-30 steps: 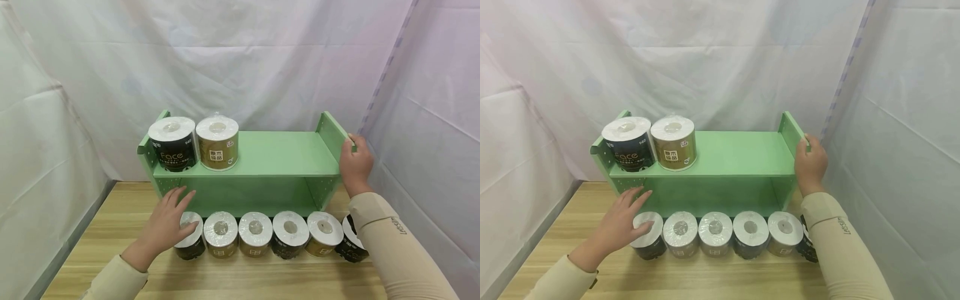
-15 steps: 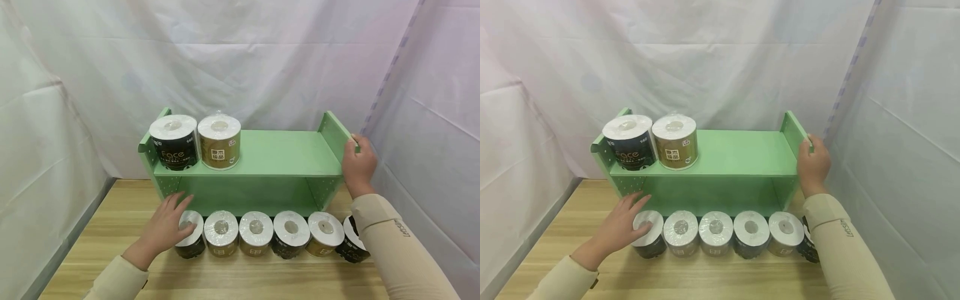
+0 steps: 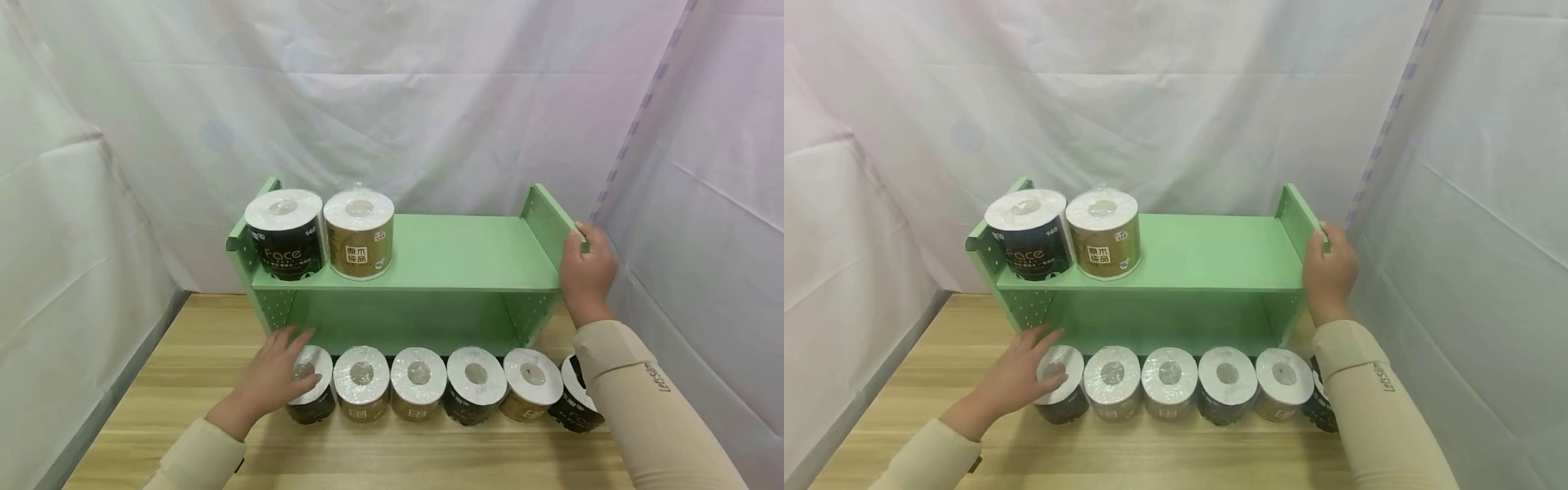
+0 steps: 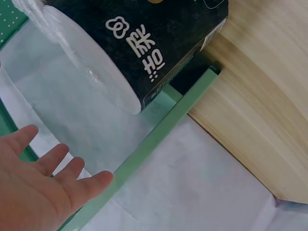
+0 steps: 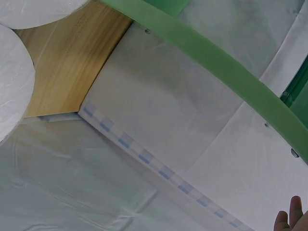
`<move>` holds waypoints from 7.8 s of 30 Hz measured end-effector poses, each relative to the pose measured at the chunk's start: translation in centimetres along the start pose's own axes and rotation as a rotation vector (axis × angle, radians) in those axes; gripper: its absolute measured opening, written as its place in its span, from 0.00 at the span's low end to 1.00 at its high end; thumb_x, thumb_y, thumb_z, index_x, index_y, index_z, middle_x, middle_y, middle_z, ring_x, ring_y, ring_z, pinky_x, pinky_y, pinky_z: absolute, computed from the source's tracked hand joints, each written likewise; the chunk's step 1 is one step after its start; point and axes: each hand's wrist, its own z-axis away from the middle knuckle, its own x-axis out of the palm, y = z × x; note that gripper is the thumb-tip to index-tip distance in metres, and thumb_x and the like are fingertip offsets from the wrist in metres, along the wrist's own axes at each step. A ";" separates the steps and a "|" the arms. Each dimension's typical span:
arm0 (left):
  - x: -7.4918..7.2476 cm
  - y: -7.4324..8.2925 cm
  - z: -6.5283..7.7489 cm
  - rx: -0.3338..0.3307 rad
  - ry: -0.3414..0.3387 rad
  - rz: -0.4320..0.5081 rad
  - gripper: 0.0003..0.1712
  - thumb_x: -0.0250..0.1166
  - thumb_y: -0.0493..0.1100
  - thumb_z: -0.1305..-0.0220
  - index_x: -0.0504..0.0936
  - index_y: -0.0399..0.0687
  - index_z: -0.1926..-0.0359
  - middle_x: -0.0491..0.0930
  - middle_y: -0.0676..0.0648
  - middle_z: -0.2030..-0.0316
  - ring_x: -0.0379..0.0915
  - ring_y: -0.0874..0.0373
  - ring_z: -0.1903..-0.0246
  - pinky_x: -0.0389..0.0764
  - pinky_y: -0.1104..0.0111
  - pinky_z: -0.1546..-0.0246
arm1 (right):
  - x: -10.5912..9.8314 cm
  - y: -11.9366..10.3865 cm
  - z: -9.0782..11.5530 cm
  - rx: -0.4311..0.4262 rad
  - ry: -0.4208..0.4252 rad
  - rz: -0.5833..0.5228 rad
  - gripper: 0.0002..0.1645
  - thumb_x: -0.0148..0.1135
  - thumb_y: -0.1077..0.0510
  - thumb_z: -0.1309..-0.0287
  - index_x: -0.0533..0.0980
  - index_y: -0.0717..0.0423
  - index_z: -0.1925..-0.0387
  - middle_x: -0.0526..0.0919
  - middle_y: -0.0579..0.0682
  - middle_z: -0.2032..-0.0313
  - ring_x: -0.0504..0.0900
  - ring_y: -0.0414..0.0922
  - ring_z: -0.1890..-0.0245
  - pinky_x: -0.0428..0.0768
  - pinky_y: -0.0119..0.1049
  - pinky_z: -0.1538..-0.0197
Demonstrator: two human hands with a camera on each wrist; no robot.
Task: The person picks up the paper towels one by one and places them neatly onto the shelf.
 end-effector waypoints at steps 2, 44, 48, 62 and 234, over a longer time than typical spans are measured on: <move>0.2 0.0 0.0 -0.002 -0.012 0.001 0.45 0.70 0.56 0.48 0.67 0.42 0.32 0.64 0.30 0.37 0.58 0.31 0.37 0.67 0.40 0.41 | 0.0 0.0 0.0 0.000 0.003 -0.001 0.25 0.44 0.50 0.31 0.77 0.61 0.44 0.79 0.59 0.46 0.76 0.58 0.44 0.72 0.54 0.41; 2.2 -0.9 -0.7 -0.068 -0.224 0.058 0.53 0.73 0.61 0.53 0.64 0.41 0.31 0.59 0.28 0.34 0.52 0.28 0.35 0.64 0.32 0.45 | -0.2 -0.2 0.2 0.011 -0.033 0.000 0.27 0.43 0.49 0.30 0.75 0.61 0.42 0.77 0.59 0.43 0.74 0.58 0.42 0.71 0.55 0.40; 2.1 -0.7 -0.8 -0.070 -0.237 0.074 0.52 0.73 0.59 0.53 0.65 0.40 0.31 0.59 0.28 0.34 0.53 0.27 0.35 0.65 0.32 0.46 | -0.2 -0.1 0.1 0.010 -0.032 0.007 0.27 0.43 0.48 0.30 0.75 0.60 0.42 0.78 0.59 0.43 0.75 0.58 0.42 0.71 0.55 0.40; 2.7 -0.9 -0.7 -0.053 -0.258 0.082 0.52 0.73 0.58 0.53 0.65 0.37 0.32 0.62 0.28 0.35 0.56 0.27 0.37 0.69 0.36 0.46 | -0.1 -0.2 0.2 0.014 -0.025 0.004 0.27 0.43 0.48 0.30 0.75 0.60 0.42 0.78 0.59 0.44 0.75 0.58 0.42 0.72 0.55 0.41; -9.6 9.7 -2.8 0.172 -0.092 -0.106 0.48 0.70 0.60 0.61 0.71 0.47 0.36 0.68 0.40 0.43 0.64 0.46 0.47 0.80 0.56 0.68 | -0.3 0.1 0.1 0.009 -0.050 -0.019 0.27 0.43 0.47 0.30 0.74 0.59 0.41 0.77 0.58 0.42 0.75 0.59 0.43 0.71 0.56 0.41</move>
